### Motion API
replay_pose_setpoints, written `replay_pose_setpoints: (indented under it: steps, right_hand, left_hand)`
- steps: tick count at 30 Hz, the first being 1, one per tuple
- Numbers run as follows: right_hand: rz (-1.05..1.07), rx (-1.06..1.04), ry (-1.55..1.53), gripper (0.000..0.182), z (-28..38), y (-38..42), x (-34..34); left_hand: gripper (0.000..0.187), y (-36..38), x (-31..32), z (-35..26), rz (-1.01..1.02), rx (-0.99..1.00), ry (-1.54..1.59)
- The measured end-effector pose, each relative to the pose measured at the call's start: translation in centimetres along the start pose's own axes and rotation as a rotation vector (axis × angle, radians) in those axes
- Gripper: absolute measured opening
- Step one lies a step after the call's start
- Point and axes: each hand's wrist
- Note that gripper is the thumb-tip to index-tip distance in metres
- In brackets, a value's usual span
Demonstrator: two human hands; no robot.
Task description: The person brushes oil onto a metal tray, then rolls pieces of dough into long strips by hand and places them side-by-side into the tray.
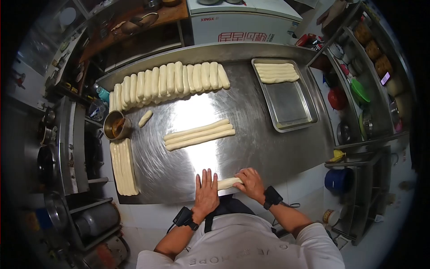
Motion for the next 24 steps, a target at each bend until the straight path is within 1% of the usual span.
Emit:
replay_pose_setpoints:
  steps: [1, 2, 3, 4, 6, 7, 8, 9, 10, 11, 12, 13, 14, 16, 18, 19, 21, 22, 24]
  right_hand:
    - [0.002, 0.002, -0.007, 0.040, 0.8, 0.8, -0.1]
    - [-0.055, -0.093, -0.001, 0.046, 1.8, 1.7, -0.2]
    - [-0.125, -0.197, 0.011, 0.053, 2.8, 1.6, -0.3]
    - [-0.136, -0.203, 0.009, 0.053, 3.6, 1.7, 0.4]
    - [0.027, -0.284, -0.270, 0.062, 5.0, 2.1, 2.1]
    - [0.001, -0.303, -0.262, 0.062, 4.5, 1.3, 2.9]
    - [-0.015, -0.352, -0.135, 0.062, 3.6, -0.5, 3.7]
    - [-0.035, -0.398, -0.005, 0.064, 3.4, -3.0, 3.3]
    - [-0.063, -0.423, 0.009, 0.064, 3.3, -5.3, 2.8]
    - [-0.003, -0.349, 0.209, 0.075, 4.4, -7.7, 1.4]
    - [0.062, -0.265, 0.405, 0.088, 5.2, -9.1, 0.4]
    - [0.064, -0.297, 0.367, 0.092, 5.4, -9.5, 0.2]
    - [0.062, -0.306, 0.367, 0.092, 5.4, -8.6, 0.2]
    - [0.267, -0.241, 0.352, 0.092, 4.3, -4.7, 0.3]
    - [0.135, -0.287, 0.283, 0.094, 2.3, 1.6, 2.2]
    - [0.122, -0.289, 0.284, 0.094, 2.2, 1.9, 2.0]
    - [0.138, -0.243, 0.297, 0.093, 2.6, 2.3, 1.8]
    - [0.134, -0.242, 0.296, 0.093, 3.1, 1.0, 1.6]
    - [0.024, -0.167, 0.418, 0.096, 3.6, -5.0, 0.8]
  left_hand:
    - [0.074, 0.0, -0.5, -0.5, -0.045, -0.097, 0.163]
    - [0.082, 0.2, -1.0, -1.3, -0.088, -0.199, 0.328]
    - [0.090, 0.5, -0.9, -1.9, -0.199, -0.147, 0.358]
    - [0.091, 0.5, -0.2, -3.0, -0.327, -0.062, 0.462]
    - [0.088, -0.8, 1.5, -5.5, -0.305, -0.022, 0.518]
    - [0.088, -1.9, 2.6, -4.8, -0.304, -0.115, 0.486]
    - [0.088, -3.4, 3.5, -3.1, -0.335, -0.092, 0.459]
    - [0.087, -5.1, 3.1, -1.1, -0.279, -0.128, 0.362]
    - [0.087, -6.4, 2.5, 0.4, -0.219, -0.177, 0.272]
    - [0.085, -8.1, 2.0, 2.4, -0.202, -0.220, 0.169]
    - [0.081, -9.3, 1.6, 3.8, -0.304, -0.229, 0.150]
    - [0.080, -9.0, 1.8, 4.5, -0.252, -0.157, 0.136]
    - [0.079, -8.4, 1.9, 4.8, -0.194, -0.084, 0.124]
    - [0.079, -4.6, 1.5, 2.4, -0.083, -0.013, 0.152]
    - [0.079, 1.1, 2.5, -1.6, -0.005, -0.031, 0.152]
    - [0.079, 1.8, 2.0, -2.6, -0.011, -0.025, 0.142]
    - [0.078, 2.3, 1.6, -3.8, -0.048, -0.156, 0.128]
    - [0.078, 1.3, 1.2, -3.0, -0.049, -0.153, 0.125]
    - [0.079, -3.8, 0.5, 1.2, -0.035, -0.398, 0.008]
Point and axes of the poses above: each hand's wrist, its own y-axis away from the middle knuckle, its own x-axis out of the palm, z = x × y, and after that the axes turned 11 degrees about x, right-handed
